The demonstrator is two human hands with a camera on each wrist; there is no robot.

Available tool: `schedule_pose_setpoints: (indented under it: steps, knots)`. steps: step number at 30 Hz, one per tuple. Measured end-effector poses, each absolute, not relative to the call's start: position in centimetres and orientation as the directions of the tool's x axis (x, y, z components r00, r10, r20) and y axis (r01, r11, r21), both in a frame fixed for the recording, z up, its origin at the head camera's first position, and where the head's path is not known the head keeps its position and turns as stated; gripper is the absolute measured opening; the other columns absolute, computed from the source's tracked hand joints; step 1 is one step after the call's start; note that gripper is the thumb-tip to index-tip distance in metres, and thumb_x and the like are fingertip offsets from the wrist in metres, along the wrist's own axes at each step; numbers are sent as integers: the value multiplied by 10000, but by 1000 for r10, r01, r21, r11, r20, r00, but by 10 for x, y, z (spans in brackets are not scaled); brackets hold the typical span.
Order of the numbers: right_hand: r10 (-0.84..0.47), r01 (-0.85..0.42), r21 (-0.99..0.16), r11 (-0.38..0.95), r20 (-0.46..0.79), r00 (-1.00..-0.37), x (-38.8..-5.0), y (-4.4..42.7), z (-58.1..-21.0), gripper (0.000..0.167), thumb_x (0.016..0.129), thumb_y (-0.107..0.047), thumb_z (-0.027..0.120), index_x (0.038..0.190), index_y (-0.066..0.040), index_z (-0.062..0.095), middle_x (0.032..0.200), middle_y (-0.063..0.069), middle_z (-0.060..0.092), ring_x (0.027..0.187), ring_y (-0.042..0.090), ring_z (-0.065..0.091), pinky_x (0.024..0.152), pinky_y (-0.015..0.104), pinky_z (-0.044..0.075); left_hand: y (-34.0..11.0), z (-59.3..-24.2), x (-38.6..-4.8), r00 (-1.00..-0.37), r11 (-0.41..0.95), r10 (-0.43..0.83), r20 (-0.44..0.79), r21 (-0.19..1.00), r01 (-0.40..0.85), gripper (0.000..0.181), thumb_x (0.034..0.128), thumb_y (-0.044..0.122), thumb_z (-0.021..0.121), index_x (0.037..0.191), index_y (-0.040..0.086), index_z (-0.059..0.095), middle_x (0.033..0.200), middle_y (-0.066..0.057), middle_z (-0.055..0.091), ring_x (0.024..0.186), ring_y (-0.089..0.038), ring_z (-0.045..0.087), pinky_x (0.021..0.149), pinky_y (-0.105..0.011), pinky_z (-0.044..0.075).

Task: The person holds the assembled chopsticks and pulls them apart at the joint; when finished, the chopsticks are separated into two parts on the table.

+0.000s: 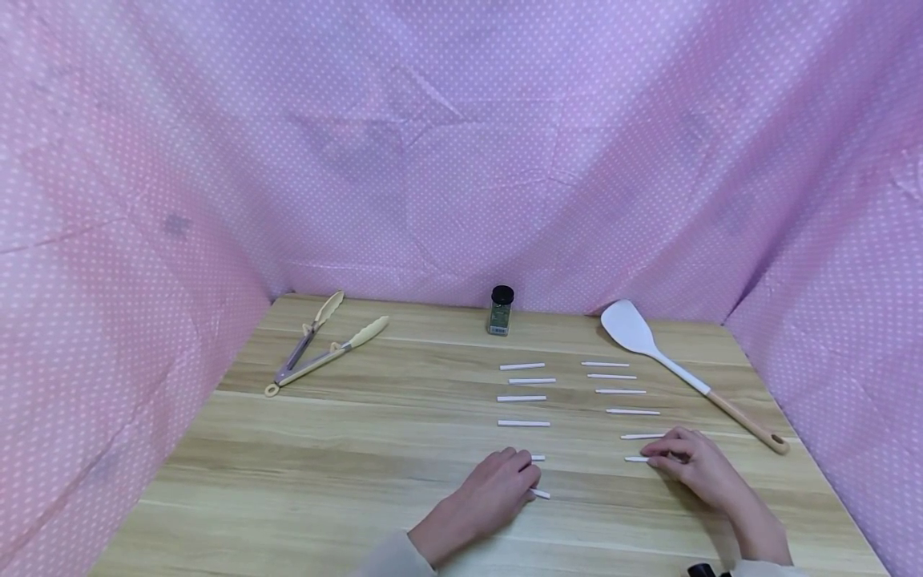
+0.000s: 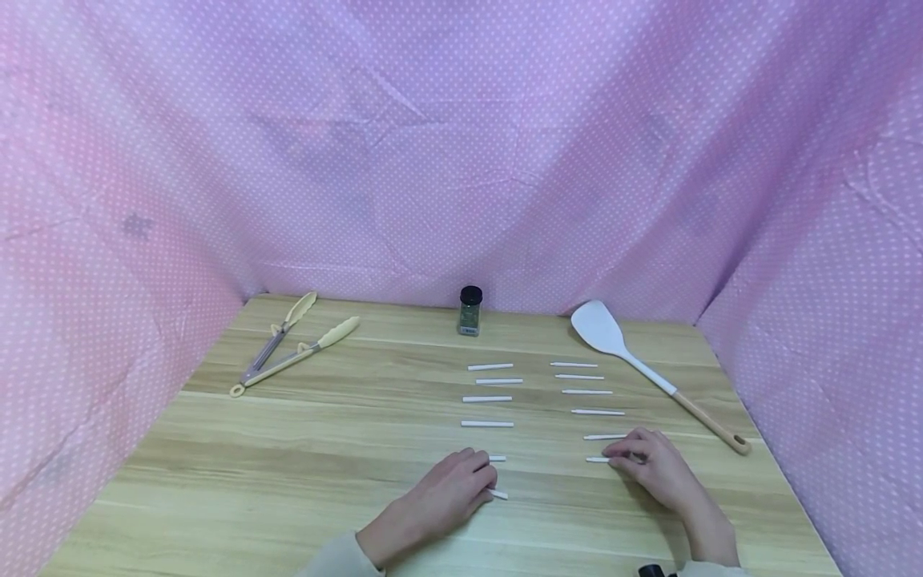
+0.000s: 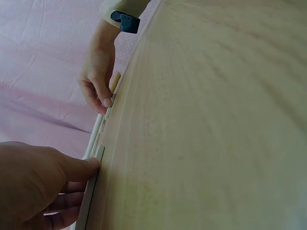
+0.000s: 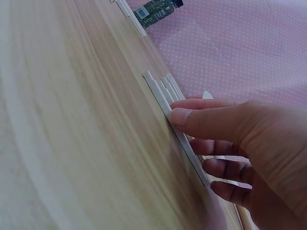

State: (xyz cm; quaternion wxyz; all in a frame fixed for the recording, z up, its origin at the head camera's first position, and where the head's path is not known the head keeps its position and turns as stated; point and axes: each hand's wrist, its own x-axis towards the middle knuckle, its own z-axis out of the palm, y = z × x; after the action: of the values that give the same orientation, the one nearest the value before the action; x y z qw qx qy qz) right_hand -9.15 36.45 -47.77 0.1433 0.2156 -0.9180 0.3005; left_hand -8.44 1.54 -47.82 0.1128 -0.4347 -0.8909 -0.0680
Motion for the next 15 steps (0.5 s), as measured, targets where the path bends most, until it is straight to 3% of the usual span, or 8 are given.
schedule_pose_setpoints:
  steps: [15]
  knots:
    - [-296,-465,-510,723,380,-876,-91,362,-476,222,709,-49,798,860,-202,747,800,-109,619,737,26,505,653,156,337,3,-472,-89,-646,648,691,324,116,753,132,903,350,628,881,224,594,852,122,520,774,-39,483,667,-173,396]
